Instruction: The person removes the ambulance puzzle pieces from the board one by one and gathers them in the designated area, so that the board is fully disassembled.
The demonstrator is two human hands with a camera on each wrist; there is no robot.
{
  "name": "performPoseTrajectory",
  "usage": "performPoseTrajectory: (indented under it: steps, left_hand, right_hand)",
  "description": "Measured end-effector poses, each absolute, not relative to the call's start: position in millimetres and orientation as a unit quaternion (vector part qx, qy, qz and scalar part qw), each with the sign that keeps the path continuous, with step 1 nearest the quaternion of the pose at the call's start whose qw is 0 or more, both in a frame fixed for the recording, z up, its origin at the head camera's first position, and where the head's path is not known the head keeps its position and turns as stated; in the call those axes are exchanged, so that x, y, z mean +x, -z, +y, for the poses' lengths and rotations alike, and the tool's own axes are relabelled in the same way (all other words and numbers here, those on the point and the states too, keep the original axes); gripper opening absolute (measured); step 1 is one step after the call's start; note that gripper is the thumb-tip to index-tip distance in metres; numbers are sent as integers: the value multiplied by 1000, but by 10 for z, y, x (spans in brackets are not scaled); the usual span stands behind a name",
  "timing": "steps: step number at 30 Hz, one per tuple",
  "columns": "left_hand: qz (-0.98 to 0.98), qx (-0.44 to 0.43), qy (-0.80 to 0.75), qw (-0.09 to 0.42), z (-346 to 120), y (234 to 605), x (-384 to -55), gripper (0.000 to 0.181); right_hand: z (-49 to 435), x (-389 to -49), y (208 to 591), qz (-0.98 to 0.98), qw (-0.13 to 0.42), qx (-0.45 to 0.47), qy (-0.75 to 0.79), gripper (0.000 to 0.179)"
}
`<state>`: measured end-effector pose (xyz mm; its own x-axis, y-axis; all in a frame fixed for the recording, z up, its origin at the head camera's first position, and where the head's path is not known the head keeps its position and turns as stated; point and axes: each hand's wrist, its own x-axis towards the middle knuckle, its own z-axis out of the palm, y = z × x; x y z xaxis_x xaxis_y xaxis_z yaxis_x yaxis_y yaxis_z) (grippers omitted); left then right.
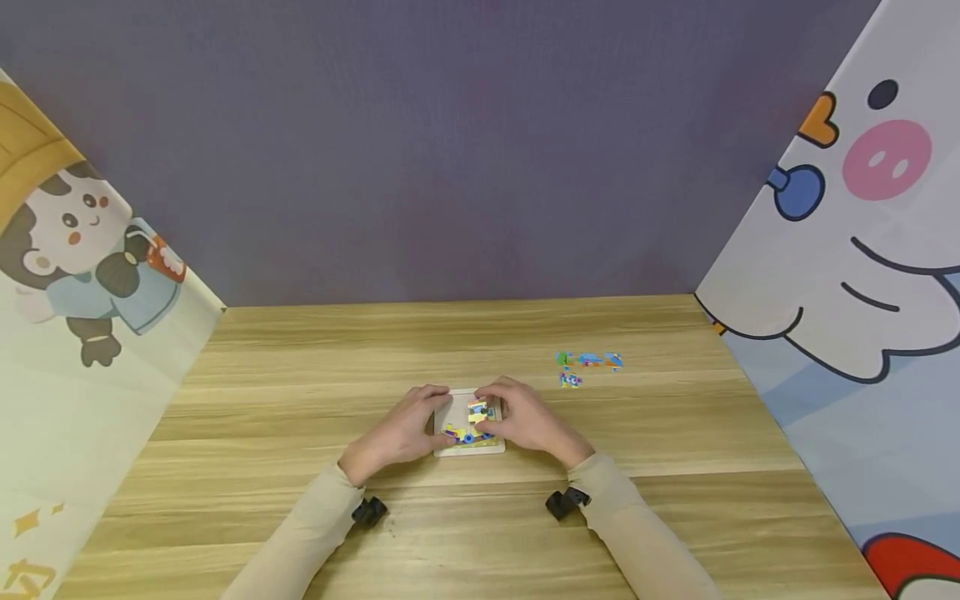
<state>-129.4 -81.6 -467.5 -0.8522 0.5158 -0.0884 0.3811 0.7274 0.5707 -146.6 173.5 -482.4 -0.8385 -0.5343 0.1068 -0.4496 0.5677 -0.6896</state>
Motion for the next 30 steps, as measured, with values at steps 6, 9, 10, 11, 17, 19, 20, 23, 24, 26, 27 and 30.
performPoseTrajectory:
  steps: [6,9,10,11,17,19,20,23,24,26,27,30]
  left_hand:
    - [922,241,-278,123,-812,4667,-1294,74]
    - [922,238,-278,125,-811,4669,-1294,74]
    - [922,238,-278,125,-811,4671,-1294,74]
    - [922,238,-278,126,-810,4671,-1295,74]
    - [922,236,-278,127,-808,4677,-1290,74]
    - [922,237,-279,128,-807,4680,-1288,74]
    - [922,237,-280,128,-807,4681,-1287,74]
    - [921,239,-280,127,-806,4686,-1286,74]
    - [921,239,-280,126,-806,4687,-1286,73]
    - [921,240,-281,126,-806,4684,-1286,73]
    - [920,240,-282,127,-807,4681,-1286,73]
    - [919,241,-284,127,-809,4666,-1288,73]
  right_hand:
    - [1840,-1474,4837,885,53,-263,380,51]
    - [1879,-1471,4827,886,57,-255,384,52]
    - [1890,-1469,4822,886,57,-252,384,52]
    - [1903,-1469,4821,887,56,-250,383,52]
    - [2004,-1462,4828,893,45,-240,377,51]
    - [2045,-1462,4832,893,42,-239,379,51]
    - [2065,-1463,4834,894,40,-237,379,50]
    - [2130,-1467,4840,896,35,-230,378,50]
    - [2153,-1470,4843,898,35,-227,377,50]
    - [2197,-1477,4848,901,33,-219,373,51]
    - [2222,-1482,4854,902,33,-215,372,51]
    - [2300,-1503,4867,906,27,-206,369,51]
